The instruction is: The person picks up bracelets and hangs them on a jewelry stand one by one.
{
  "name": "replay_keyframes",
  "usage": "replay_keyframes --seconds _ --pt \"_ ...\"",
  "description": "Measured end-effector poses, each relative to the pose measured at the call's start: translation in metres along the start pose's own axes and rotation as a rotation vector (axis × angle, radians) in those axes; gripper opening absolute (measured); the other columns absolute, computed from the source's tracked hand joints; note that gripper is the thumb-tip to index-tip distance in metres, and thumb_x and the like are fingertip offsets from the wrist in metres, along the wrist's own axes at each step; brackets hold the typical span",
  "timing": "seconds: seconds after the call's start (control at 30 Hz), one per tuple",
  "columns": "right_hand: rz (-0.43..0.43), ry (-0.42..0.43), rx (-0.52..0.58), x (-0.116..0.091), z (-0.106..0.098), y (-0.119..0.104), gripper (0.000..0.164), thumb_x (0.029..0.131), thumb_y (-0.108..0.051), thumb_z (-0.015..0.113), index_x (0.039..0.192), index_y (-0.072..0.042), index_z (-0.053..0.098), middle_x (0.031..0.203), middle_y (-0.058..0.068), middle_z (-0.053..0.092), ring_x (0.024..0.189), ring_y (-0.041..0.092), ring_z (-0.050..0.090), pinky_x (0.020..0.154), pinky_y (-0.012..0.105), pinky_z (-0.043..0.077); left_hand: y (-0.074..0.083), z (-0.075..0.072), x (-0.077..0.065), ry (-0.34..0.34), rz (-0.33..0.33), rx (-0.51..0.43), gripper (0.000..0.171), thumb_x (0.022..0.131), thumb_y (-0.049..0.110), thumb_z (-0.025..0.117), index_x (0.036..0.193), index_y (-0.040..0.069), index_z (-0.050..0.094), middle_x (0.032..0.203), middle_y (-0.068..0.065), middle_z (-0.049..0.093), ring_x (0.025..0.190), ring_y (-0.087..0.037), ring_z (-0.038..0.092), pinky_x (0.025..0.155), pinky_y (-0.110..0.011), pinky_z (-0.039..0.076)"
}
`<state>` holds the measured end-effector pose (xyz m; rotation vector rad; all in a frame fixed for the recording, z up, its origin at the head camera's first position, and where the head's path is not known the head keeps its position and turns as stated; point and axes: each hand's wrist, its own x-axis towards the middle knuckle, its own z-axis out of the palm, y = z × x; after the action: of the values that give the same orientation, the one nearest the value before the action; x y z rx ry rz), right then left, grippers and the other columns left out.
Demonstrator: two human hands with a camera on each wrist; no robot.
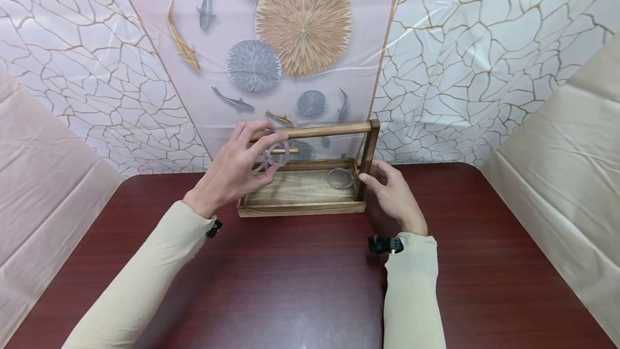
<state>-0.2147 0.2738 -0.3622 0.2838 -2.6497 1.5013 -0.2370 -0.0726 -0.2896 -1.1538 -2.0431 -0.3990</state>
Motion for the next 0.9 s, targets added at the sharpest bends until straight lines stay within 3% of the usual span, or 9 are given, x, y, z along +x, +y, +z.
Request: replay_keyframes --seconds 0.23,0.4,0.7,0.9 --pt "-0.002 0.004 -0.006 0.0 0.0 0.0 0.04 0.105 -0.031 0.058 0.139 -0.011 0.056 0.132 0.015 0.066 0.109 0.0 0.062 0.089 0.018 0.054 0.001 0.003 0.001 0.016 -0.015 -0.011 0.063 0.077 0.006 0.072 0.137 0.018 0.059 0.137 -0.011 0.053 0.117 -0.028 0.051 0.066 -0.035 0.056" --pt "0.002 -0.004 0.015 0.0 0.0 0.0 0.041 0.105 -0.03 0.058 0.14 -0.01 0.054 0.134 0.017 0.065 0.111 0.003 0.063 0.09 0.019 0.055 0.005 0.006 0.002 0.018 -0.05 -0.041 0.065 0.078 0.007 0.075 0.139 0.019 0.058 0.139 -0.01 0.051 0.117 -0.028 0.049 0.068 -0.037 0.057" --pt "-0.001 -0.002 0.015 0.0 -0.001 0.001 0.04 0.105 -0.029 0.058 0.141 -0.01 0.055 0.134 0.017 0.065 0.111 0.003 0.063 0.091 0.021 0.056 0.011 0.01 0.005 0.022 -0.076 -0.076 0.066 0.079 0.006 0.074 0.141 0.02 0.056 0.14 -0.009 0.05 0.121 -0.027 0.048 0.084 -0.036 0.057" --pt "-0.015 -0.005 0.021 0.001 -0.001 0.001 0.039 0.105 -0.027 0.058 0.14 -0.009 0.055 0.134 0.018 0.065 0.111 0.003 0.063 0.091 0.021 0.056 0.014 0.012 0.007 0.017 -0.094 -0.071 0.066 0.079 0.005 0.074 0.141 0.02 0.056 0.14 -0.009 0.049 0.124 -0.028 0.047 0.077 -0.035 0.058"
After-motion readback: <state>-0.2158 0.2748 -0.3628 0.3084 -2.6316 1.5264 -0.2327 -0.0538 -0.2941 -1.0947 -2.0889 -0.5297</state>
